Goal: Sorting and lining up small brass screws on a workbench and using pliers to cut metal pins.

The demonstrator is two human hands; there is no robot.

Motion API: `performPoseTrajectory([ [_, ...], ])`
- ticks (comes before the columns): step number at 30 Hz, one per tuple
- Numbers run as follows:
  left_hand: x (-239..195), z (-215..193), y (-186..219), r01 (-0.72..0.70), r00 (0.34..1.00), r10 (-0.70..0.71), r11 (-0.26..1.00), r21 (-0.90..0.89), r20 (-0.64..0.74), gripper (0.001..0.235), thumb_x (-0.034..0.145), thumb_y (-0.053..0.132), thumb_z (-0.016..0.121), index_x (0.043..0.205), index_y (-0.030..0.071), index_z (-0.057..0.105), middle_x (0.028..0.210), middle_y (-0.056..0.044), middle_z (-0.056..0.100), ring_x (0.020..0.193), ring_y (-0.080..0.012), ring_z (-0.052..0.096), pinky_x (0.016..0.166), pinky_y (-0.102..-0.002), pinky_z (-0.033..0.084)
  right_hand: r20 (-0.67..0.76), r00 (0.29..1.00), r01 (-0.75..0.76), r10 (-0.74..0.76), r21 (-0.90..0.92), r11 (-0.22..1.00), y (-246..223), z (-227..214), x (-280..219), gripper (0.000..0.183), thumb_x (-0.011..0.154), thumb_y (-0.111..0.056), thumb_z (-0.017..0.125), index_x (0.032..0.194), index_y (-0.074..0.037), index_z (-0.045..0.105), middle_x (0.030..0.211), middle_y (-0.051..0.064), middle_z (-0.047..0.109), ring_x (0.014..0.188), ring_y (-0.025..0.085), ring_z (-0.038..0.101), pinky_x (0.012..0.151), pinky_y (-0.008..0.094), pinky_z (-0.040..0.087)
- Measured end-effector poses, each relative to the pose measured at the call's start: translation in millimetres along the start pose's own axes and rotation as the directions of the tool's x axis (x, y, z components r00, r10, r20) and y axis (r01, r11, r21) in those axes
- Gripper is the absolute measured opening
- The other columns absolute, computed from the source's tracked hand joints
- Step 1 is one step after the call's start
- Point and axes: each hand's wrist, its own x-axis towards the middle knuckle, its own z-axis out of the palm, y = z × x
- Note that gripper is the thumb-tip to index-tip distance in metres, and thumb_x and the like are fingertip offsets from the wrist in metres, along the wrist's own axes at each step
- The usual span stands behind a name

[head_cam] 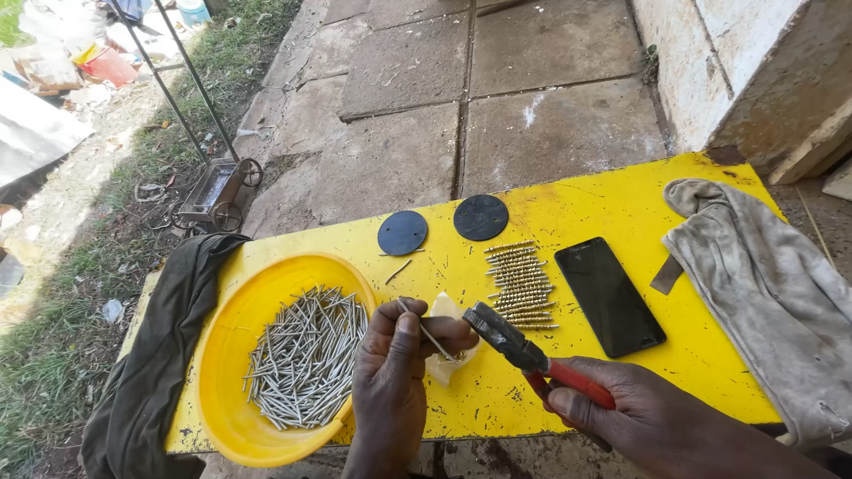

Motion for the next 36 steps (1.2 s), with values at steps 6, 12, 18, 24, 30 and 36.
performPoseTrajectory([
  [6,5.7,3.6,-0.3,0.123,0.975,-0.165,0.958,-0.259,-0.149,0.012,0.107,0.015,0.055,0.113,0.005,0.060,0.108,-0.035,0.081,0.086,-0.0467,0.081,0.087,-0.051,0.064,-0.013,0.981,-0.190,0.192,0.088,0.978,4.7,1.1,0.4,0.043,0.098,-0.034,0.073,0.131,-0.014,0.094,0.087,0.006,0.068,0.075,0.017,0.057,0.070,0.028,0.041],
  [12,5.3,4.6,-6.3,0.098,0.966,-0.140,0.977,-0.191,-0.219,0.012,0.108,0.017,0.056,0.112,0.007,0.060,0.105,-0.030,0.083,0.098,-0.0440,0.082,0.090,-0.052,0.062,-0.039,0.995,-0.098,0.090,-0.259,0.961,10.0,5.3,3.2,0.051,0.092,-0.051,0.070,0.140,-0.035,0.080,0.123,-0.018,0.091,0.110,0.001,0.082,0.098,0.019,0.057],
  [18,3.2,9.0,-14.1,0.115,0.966,-0.155,0.974,-0.195,-0.208,0.010,0.105,0.017,0.060,0.108,0.007,0.058,0.100,-0.031,0.084,0.096,-0.0483,0.083,0.099,-0.058,0.064,0.026,0.995,-0.081,0.094,-0.309,0.948,23.1,15.2,12.8,0.050,0.094,-0.054,0.067,0.140,-0.037,0.078,0.112,-0.010,0.081,0.096,0.010,0.075,0.087,0.025,0.052],
  [24,2.7,7.6,-16.1,0.072,0.976,-0.107,0.981,-0.182,-0.191,0.008,0.105,0.017,0.060,0.107,0.009,0.059,0.101,-0.029,0.084,0.087,-0.0436,0.084,0.092,-0.055,0.065,0.129,0.991,-0.007,0.041,-0.251,0.968,29.0,25.8,15.8,0.035,0.098,-0.049,0.067,0.118,-0.027,0.084,0.091,-0.009,0.071,0.083,0.006,0.061,0.078,0.023,0.052],
  [30,4.6,6.5,-19.3,0.081,0.976,-0.112,0.983,-0.162,-0.189,0.007,0.106,0.014,0.059,0.107,0.008,0.056,0.100,-0.031,0.083,0.078,-0.0424,0.082,0.081,-0.051,0.066,0.148,0.959,-0.249,0.243,0.018,0.968,16.9,35.8,9.0,0.042,0.098,-0.035,0.070,0.134,-0.023,0.090,0.093,0.002,0.078,0.080,0.009,0.067,0.071,0.021,0.050],
  [36,4.3,7.9,-12.2,0.104,0.968,-0.136,0.982,-0.156,-0.209,0.009,0.105,0.014,0.061,0.106,0.007,0.056,0.096,-0.032,0.082,0.074,-0.0423,0.081,0.081,-0.050,0.066,0.267,0.947,-0.241,0.178,0.225,0.944,45.2,41.4,23.3,0.035,0.100,-0.031,0.070,0.121,-0.006,0.084,0.082,0.010,0.073,0.068,0.016,0.063,0.062,0.027,0.045],
])
